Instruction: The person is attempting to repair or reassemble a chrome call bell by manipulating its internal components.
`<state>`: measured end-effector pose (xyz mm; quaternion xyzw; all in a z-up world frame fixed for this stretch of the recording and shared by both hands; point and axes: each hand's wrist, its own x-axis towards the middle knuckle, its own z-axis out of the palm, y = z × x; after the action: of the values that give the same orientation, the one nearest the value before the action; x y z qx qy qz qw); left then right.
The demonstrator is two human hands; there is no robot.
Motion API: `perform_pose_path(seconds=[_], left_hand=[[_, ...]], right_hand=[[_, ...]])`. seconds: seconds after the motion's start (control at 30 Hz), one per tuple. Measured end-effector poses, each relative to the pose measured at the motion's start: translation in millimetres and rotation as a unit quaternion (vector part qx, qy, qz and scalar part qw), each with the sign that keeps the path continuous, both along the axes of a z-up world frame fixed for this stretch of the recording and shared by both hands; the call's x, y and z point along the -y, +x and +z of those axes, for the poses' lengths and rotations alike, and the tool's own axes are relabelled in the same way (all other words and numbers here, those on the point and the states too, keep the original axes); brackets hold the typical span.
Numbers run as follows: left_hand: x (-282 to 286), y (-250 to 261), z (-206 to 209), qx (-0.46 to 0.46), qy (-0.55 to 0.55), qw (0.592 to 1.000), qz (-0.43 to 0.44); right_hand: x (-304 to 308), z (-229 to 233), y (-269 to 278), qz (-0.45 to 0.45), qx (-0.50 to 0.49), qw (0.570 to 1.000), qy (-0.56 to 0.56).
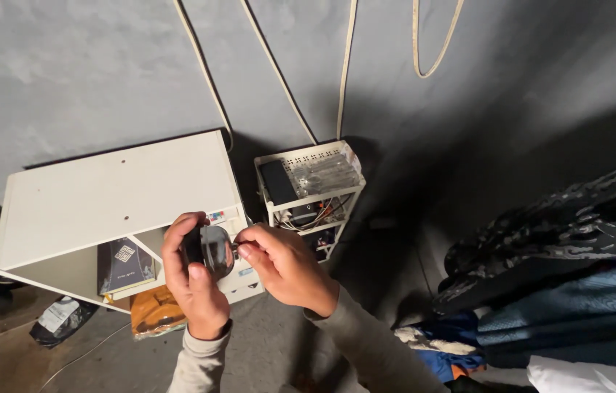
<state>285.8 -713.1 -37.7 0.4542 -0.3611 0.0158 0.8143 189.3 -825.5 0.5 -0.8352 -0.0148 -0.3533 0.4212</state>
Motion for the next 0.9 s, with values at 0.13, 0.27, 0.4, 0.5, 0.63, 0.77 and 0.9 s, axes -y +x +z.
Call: perform_pose_path(seconds=[0.13, 0.27, 0.4, 0.5, 0.63, 0.77, 0.9], left_hand=[[-9.4, 9.9, 0.0, 0.046, 0.025, 0.998, 0.019], [-22.8, 16.8, -0.2, 0.147, 0.078, 0.982, 0.089], [-26.5, 28.4, 5.0, 0.203, 0.101, 0.965, 0.128], [-31.1, 24.9, -5.5, 0.09, 0.066, 0.992, 0.057], [-29.7, 26.5, -2.9, -0.085, 0.018, 0.994, -0.059], [-30.7, 38.7, -6.8, -0.308, 0.007, 0.935, -0.176], [-27.3, 37.0, 2.7, -0.436, 0.053, 0.86, -0.259]], right_hand=[[0.0, -13.6, 11.3, 0.046, -0.056, 0.992, 0.105], [-9.4, -21.6, 17.3, 0.112, -0.154, 0.936, 0.295], [-13.1, -47.3, 33.8, 0.176, -0.101, 0.923, 0.326], [-18.0, -45.4, 31.7, 0.08, -0.111, 0.976, 0.17], [-29.2, -5.3, 19.7, -0.007, -0.016, 0.999, -0.037], [-33.4, 3.6, 16.3, -0.088, 0.006, 0.988, -0.128], [-29.7, 2.1, 8.8, -0.115, 0.011, 0.976, -0.183]])
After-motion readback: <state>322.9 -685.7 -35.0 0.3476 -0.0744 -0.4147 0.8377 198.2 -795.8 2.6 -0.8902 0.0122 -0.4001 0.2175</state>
